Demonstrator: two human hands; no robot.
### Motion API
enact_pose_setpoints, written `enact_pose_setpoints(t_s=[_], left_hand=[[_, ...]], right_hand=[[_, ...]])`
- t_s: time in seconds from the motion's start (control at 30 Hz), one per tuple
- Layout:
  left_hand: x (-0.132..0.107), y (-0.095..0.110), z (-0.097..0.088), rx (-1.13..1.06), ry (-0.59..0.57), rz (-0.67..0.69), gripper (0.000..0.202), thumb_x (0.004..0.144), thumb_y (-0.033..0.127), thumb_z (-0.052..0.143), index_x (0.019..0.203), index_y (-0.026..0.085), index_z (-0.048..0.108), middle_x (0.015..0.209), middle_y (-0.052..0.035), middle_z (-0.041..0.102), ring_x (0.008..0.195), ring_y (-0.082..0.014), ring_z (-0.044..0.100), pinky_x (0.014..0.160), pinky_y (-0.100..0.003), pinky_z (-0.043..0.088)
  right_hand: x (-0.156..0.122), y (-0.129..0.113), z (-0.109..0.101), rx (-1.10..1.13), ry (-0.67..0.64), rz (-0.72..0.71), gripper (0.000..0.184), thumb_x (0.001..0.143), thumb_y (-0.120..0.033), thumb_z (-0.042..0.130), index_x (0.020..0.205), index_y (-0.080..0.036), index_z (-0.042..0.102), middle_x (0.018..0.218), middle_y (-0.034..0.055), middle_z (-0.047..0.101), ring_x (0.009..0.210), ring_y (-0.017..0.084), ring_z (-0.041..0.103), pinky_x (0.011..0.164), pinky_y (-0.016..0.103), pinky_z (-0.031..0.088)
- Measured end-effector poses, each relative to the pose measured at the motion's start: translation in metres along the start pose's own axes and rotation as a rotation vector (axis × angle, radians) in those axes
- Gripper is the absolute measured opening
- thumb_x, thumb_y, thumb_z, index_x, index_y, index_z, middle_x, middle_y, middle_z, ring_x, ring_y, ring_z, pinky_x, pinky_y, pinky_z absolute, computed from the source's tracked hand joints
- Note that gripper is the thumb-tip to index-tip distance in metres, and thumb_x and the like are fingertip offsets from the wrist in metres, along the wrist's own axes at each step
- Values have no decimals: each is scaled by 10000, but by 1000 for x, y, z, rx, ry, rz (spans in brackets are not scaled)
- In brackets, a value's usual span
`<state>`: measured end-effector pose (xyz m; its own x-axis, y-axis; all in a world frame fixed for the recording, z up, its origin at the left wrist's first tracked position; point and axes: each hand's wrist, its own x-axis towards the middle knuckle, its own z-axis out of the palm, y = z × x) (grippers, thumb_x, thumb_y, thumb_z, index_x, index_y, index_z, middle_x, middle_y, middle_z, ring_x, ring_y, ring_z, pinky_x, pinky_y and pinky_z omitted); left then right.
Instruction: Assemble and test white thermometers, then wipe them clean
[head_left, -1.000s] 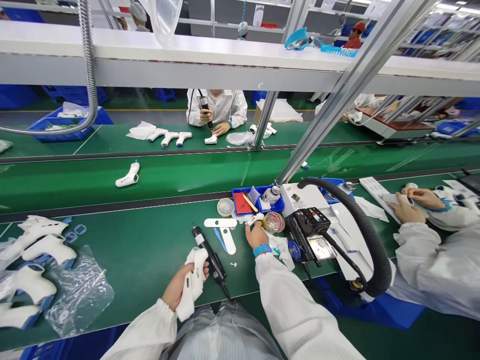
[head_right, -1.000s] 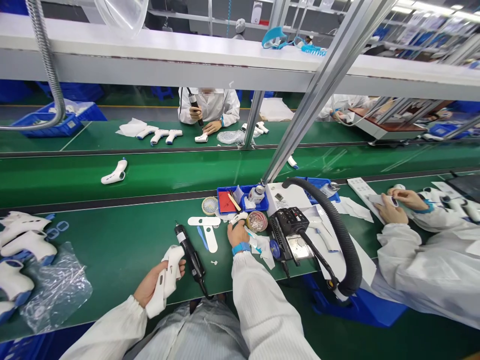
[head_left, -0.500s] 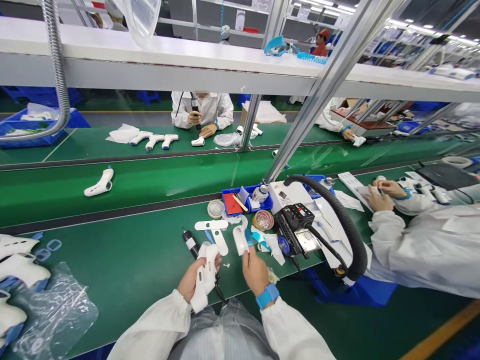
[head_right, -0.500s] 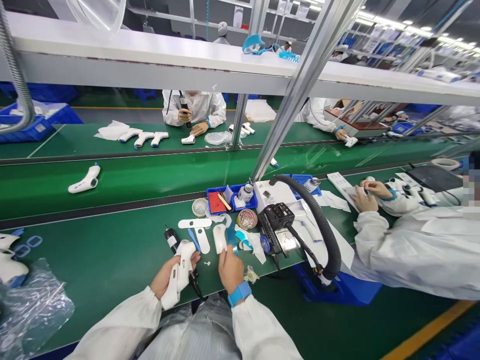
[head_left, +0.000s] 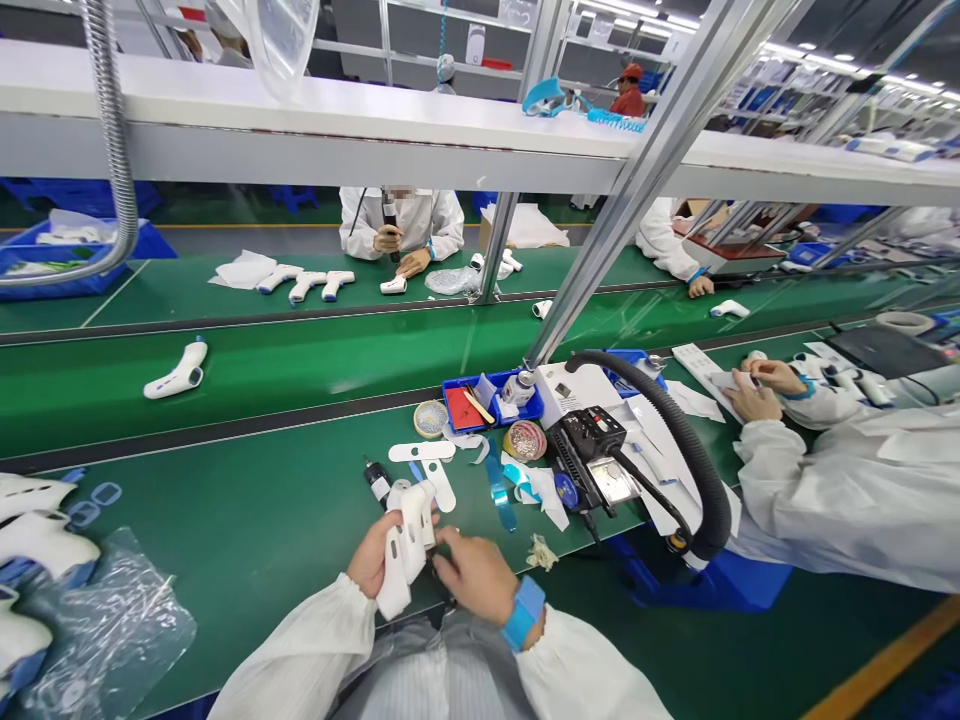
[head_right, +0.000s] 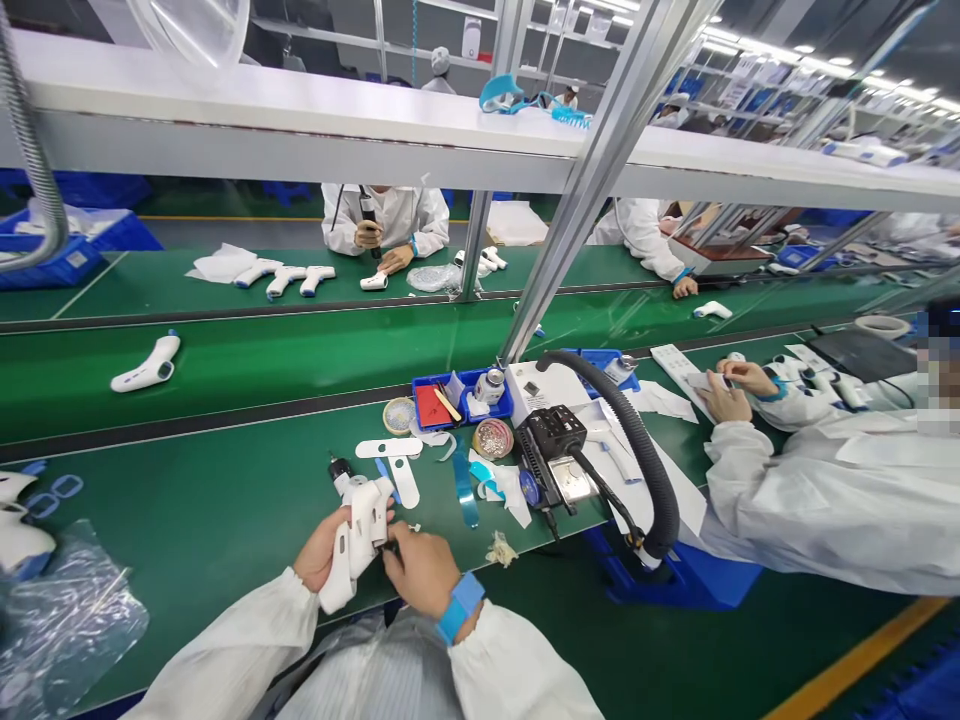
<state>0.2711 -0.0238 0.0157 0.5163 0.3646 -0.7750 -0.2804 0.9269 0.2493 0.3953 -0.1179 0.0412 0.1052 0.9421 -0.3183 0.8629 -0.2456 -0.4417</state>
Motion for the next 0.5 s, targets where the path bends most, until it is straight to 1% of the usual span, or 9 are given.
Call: enact_pose_setpoints(t_s=[0.07,0.1,0.17,0.23,0.33,0.4,0.5], left_hand=[[-6,7,-7,-35,12,53,365,795,108,452,1147,48,525,851,-109,715,814,-202,680,751,-272,535],[-10,9,-10,-51,19,76,375,801,109,446,1166,45,510,870,-111,713,830,-201,678,765,-273,533],[-16,12,-16,-79,32,111,405,804,101,438,1204,44,477,898,-113,710,849,-203,674,782,-281,532],[-21,12,-21,-99,47,131,434,804,93,433,1234,38,446,909,-117,709,856,-209,673,776,-285,537],[-27,9,-26,-127,68,158,451,813,87,414,1261,34,415,914,-121,708,867,-210,671,776,-286,539],[-31,7,-29,-147,80,176,456,815,80,405,1270,46,409,925,-117,708,882,-206,667,795,-289,534],[-34,6,-34,-173,89,196,467,805,63,405,1272,47,408,945,-119,706,881,-203,667,803,-294,534]], right_hand=[[16,10,-7,14,-13,3,163,887,-267,442,1000,-236,556,659,-33,642,640,126,626,555,194,385],[28,15,-10,10,-6,26,203,910,-248,394,1045,-224,544,672,-23,644,648,124,625,565,197,393],[58,21,-13,-16,19,82,277,931,-221,338,1156,-175,492,767,28,654,741,147,628,625,227,422],[90,23,-13,-44,22,111,297,924,-252,387,1192,-156,470,892,62,642,841,171,612,714,281,452],[131,19,-11,-81,-19,145,317,886,-321,495,1151,-147,502,1039,71,587,893,184,587,781,377,479],[147,16,-11,-102,-50,171,321,873,-328,520,1135,-144,513,1080,74,566,913,188,578,791,398,485],[151,16,-10,-123,-82,200,326,870,-339,523,1131,-143,517,1091,79,562,936,195,572,803,403,481]])
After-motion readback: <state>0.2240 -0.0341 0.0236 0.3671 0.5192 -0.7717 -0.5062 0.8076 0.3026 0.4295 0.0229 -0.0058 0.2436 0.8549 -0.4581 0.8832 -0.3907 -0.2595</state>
